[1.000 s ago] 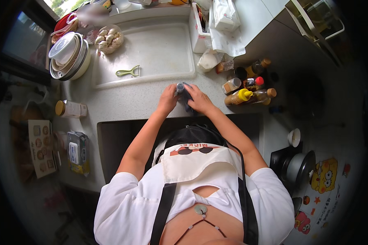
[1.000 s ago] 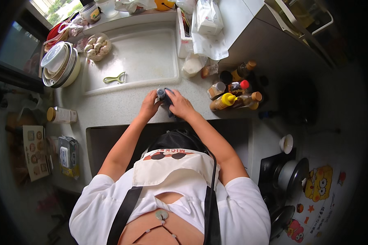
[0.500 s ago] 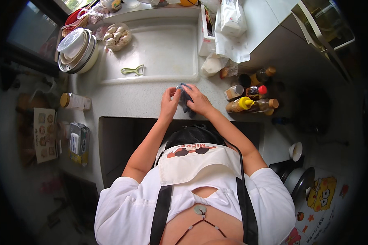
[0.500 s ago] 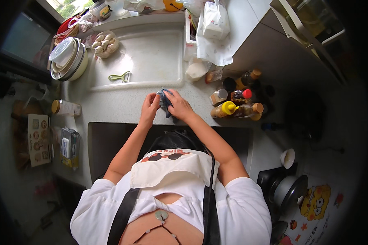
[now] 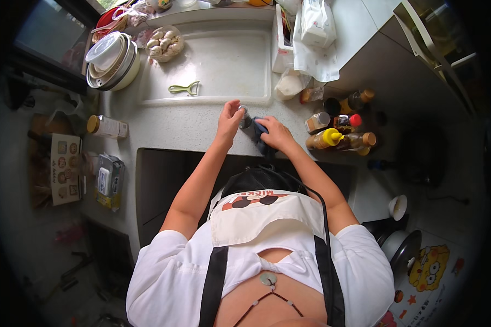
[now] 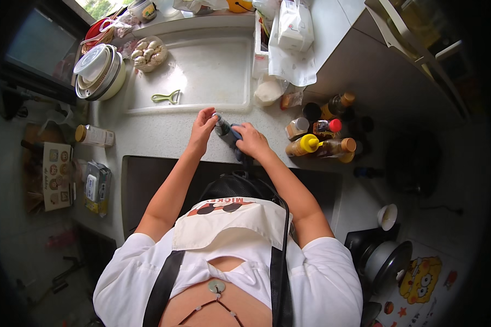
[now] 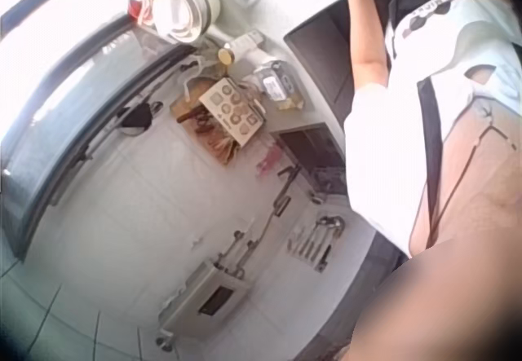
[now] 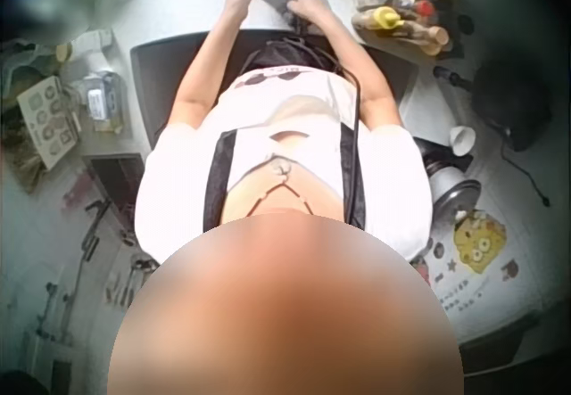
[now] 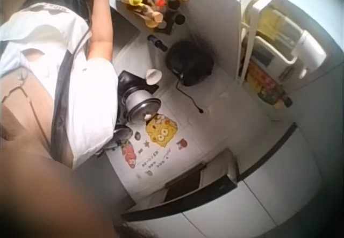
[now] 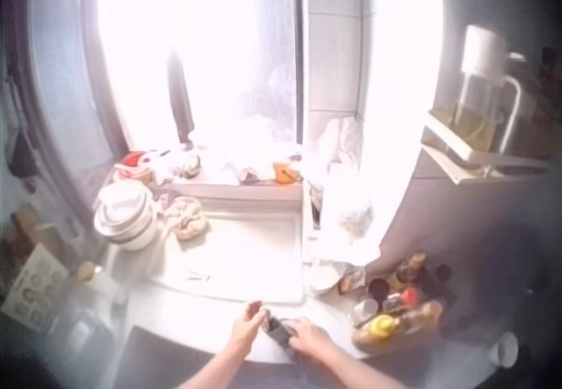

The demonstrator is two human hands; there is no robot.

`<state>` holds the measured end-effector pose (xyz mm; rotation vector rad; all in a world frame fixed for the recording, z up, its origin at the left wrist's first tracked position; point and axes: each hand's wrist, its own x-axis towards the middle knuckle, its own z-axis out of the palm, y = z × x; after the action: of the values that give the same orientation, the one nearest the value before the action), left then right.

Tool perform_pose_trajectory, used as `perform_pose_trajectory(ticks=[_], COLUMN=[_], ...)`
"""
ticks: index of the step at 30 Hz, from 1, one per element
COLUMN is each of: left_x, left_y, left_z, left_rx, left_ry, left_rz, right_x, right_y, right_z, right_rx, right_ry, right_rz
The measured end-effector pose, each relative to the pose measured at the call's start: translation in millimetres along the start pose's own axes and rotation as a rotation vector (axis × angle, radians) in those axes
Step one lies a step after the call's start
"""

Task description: The person wipes multiple condiment bottles and food jars with a blue cloth.

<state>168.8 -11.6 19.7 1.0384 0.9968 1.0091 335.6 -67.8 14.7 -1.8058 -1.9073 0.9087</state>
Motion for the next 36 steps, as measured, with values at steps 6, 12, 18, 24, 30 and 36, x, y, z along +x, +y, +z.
perform_pose_trajectory(ticks=[6, 12, 18, 24, 30, 36], left_x=[-6.2, -7.4, -2.1, 1.8, 2.2, 0.3], left_y=[-6.0, -5.2, 10.5, 13.1, -5.5, 5.8], left_z=[-2.3, -5.1, -9.1, -7.7, -4.7, -2.8], left_rx=[0.087, -0.001, 0.080, 0.059, 0.178, 0.143], left_ry=[0.199, 0.140, 0.053, -0.002, 0.220, 0.187], left_rz=[-0.206, -0.146, -0.247, -0.246, -0.178, -0.091], right_x=[10.9, 17.8, 14.4, 18.7, 16.4, 20.5], right_y=[-27.9, -25.3, -1.0, -4.5, -40.1, -33.0], right_z=[-15.8, -3.8, 21.5, -0.6, -27.3, -11.3], right_rx=[0.175, 0.065, -0.170, 0.082, 0.131, 0.132], right_ry=[0.292, 0.157, 0.030, 0.160, 0.384, 0.253], right_rz=[-0.239, -0.134, 0.043, -0.004, -0.282, -0.211])
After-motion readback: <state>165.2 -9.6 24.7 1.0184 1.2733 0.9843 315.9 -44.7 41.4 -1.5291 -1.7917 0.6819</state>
